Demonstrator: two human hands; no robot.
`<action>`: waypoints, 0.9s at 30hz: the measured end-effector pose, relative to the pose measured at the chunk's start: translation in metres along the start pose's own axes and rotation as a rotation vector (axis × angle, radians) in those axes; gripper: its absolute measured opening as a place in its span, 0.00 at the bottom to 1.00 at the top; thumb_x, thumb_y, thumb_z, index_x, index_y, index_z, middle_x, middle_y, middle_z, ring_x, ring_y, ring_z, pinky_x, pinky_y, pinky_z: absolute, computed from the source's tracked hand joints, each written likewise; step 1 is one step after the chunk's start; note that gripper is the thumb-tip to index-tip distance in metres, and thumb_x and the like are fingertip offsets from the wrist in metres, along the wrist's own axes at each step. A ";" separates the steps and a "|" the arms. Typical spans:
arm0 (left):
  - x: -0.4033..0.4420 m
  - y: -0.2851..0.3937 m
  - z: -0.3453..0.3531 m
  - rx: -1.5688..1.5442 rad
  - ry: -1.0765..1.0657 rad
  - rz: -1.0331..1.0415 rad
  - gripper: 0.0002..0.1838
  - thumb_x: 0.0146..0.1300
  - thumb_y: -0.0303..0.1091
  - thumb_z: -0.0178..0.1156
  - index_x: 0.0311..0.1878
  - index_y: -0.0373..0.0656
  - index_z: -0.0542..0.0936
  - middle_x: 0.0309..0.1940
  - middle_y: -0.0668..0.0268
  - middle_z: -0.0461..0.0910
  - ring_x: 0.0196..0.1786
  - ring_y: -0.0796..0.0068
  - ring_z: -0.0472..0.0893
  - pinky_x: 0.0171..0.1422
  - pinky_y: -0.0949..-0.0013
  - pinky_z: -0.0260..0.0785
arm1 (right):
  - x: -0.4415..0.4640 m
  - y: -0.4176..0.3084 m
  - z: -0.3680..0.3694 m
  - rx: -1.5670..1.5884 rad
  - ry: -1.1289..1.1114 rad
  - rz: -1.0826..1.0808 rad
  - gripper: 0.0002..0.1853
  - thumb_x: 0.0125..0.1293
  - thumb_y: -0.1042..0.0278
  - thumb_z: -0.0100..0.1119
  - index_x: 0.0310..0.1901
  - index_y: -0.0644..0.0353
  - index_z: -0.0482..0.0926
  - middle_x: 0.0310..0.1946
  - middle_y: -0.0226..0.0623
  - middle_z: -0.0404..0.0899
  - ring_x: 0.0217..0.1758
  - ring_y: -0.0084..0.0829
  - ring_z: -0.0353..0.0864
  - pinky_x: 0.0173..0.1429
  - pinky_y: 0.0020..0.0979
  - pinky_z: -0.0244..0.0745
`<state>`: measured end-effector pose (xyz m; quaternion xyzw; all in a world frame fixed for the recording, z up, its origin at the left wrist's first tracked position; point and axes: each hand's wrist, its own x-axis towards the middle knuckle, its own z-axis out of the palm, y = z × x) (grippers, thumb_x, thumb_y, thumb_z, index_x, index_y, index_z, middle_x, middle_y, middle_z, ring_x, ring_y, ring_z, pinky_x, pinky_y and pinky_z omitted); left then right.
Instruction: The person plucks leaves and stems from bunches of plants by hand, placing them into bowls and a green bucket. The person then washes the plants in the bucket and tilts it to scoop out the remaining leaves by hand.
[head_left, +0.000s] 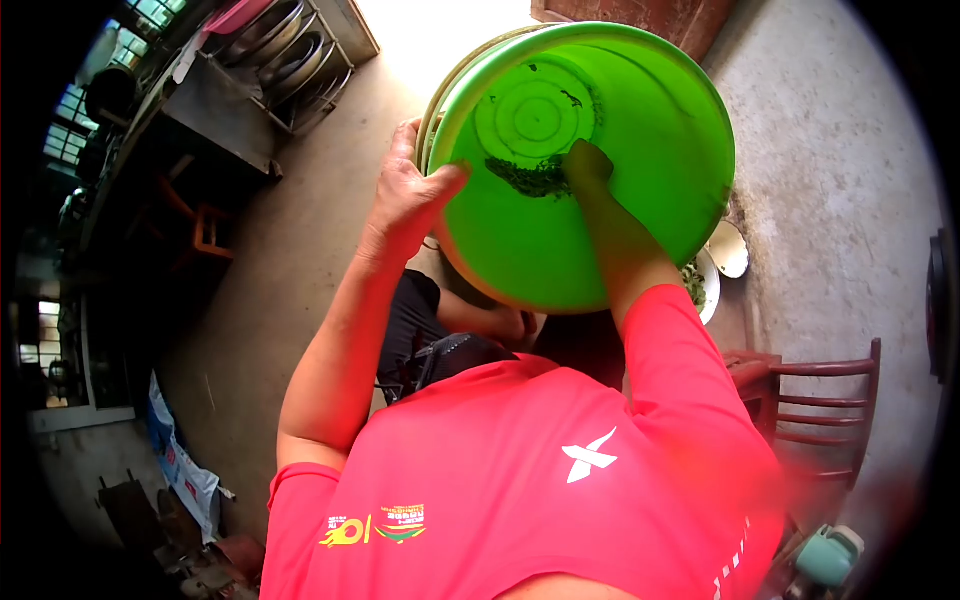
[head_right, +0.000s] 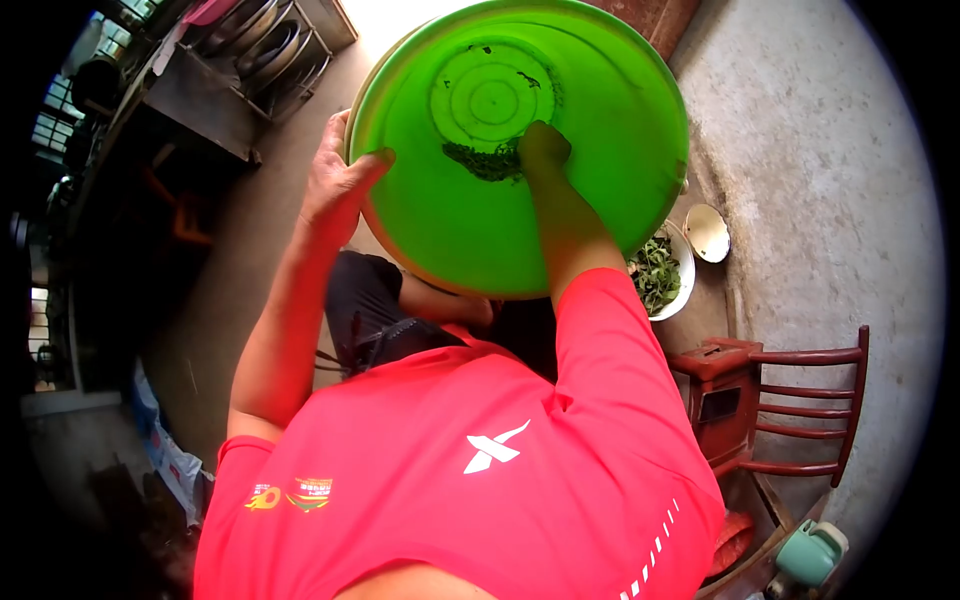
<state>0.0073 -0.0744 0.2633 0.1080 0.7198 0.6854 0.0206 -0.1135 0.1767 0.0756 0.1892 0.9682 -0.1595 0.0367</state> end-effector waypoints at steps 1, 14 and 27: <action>0.000 0.000 0.001 -0.022 -0.006 0.004 0.28 0.55 0.27 0.60 0.60 0.38 0.65 0.47 0.63 0.75 0.46 0.76 0.76 0.51 0.73 0.70 | 0.000 -0.002 0.003 0.001 0.000 -0.007 0.18 0.57 0.53 0.57 0.43 0.56 0.81 0.43 0.41 0.82 0.47 0.43 0.81 0.46 0.43 0.76; 0.003 -0.003 0.015 -0.064 0.074 0.147 0.25 0.54 0.22 0.59 0.57 0.37 0.67 0.45 0.64 0.76 0.46 0.78 0.76 0.51 0.74 0.70 | 0.023 0.006 -0.038 0.391 -0.027 -0.150 0.15 0.50 0.57 0.55 0.31 0.62 0.77 0.25 0.41 0.81 0.27 0.35 0.82 0.35 0.35 0.75; 0.030 0.018 -0.002 -0.220 0.269 0.348 0.10 0.55 0.21 0.59 0.41 0.40 0.73 0.30 0.70 0.78 0.29 0.85 0.76 0.35 0.81 0.69 | -0.141 -0.025 -0.185 1.231 0.003 -0.648 0.09 0.58 0.63 0.59 0.37 0.57 0.77 0.25 0.32 0.81 0.18 0.30 0.78 0.29 0.31 0.74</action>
